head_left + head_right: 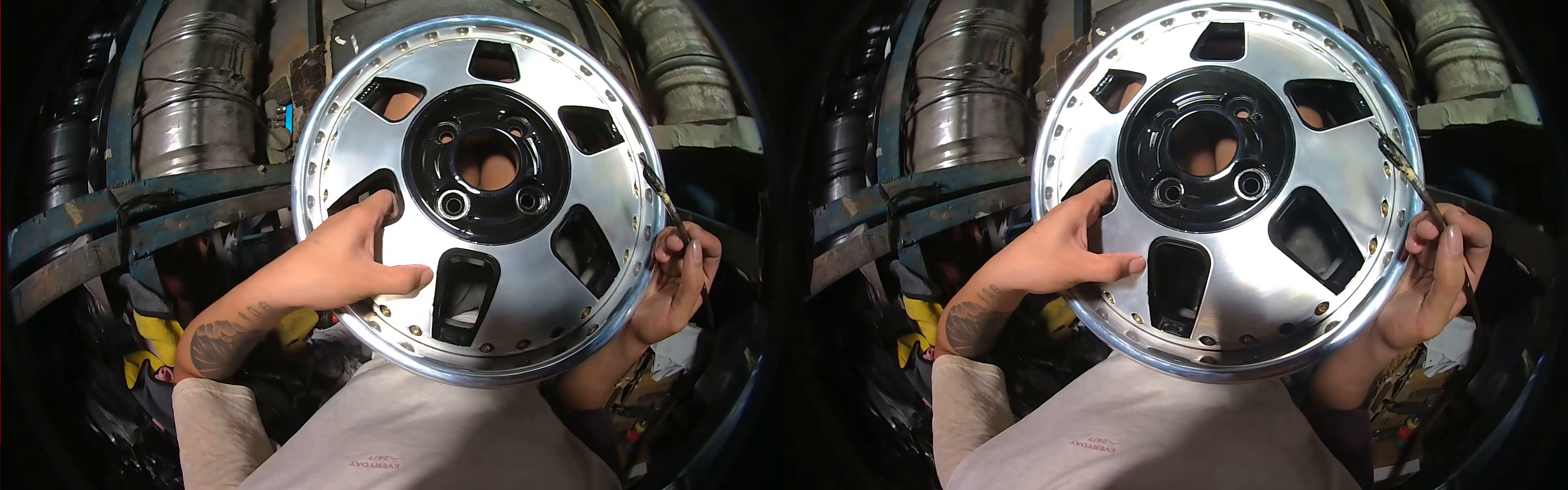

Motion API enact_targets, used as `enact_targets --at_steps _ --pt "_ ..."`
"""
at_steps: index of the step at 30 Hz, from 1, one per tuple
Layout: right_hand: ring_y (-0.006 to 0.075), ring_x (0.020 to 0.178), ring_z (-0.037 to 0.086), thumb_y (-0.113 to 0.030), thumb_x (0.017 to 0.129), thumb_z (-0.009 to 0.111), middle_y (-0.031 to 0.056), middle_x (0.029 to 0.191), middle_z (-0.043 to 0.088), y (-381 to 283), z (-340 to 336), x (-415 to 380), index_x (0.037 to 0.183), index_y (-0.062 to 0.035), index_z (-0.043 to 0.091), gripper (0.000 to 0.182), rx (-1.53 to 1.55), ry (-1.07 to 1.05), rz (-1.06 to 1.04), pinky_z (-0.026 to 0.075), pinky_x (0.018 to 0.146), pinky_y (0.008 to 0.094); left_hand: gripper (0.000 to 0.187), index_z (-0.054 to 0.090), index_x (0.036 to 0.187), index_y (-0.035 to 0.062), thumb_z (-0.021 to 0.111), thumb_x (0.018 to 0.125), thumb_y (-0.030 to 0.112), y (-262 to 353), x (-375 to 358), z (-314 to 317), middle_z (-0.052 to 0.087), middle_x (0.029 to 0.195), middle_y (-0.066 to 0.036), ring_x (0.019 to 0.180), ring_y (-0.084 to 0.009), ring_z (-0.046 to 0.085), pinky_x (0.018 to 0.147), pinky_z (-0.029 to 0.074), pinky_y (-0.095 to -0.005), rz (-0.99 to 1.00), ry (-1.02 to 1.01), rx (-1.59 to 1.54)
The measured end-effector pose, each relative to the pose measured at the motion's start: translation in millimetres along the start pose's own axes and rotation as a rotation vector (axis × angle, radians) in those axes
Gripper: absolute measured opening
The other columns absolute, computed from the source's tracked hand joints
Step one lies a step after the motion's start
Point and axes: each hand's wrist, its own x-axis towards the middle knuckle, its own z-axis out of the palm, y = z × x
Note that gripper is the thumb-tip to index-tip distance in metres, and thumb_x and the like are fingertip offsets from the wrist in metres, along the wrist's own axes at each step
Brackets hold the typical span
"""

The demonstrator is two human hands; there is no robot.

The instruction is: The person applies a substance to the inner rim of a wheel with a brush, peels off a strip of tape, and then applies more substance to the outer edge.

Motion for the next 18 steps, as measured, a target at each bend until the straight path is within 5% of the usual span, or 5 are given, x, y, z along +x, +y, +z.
enact_targets --at_steps 6,18 --pt "0.01 0.078 0.051 -0.01 0.094 0.045 0.0151 0.091 0.055 0.4 -0.2 1.5 0.107 0.0049 0.05 0.021 0.046 -0.021 -0.017 0.041 0.07 0.0211 0.062 0.049 0.111 -0.0112 0.078 0.074 0.03 6.0 0.7 -0.7 0.058 0.078 -0.007 0.068 -0.008 0.053 0.058 0.042 -0.0213 -0.06 -0.013 -0.008" --pt "0.0105 0.078 0.051 -0.01 0.094 0.045 0.0153 0.092 0.055 3.5 -2.6 2.2 0.108 0.004 0.05 0.02 0.056 -0.019 -0.026 0.041 0.07 0.0212 0.059 0.049 0.106 -0.0099 0.078 0.072 0.029 6.8 -0.9 1.1 0.055 0.071 -0.006 0.063 -0.008 0.05 0.054 0.041 -0.0224 -0.059 0.031 0.093"
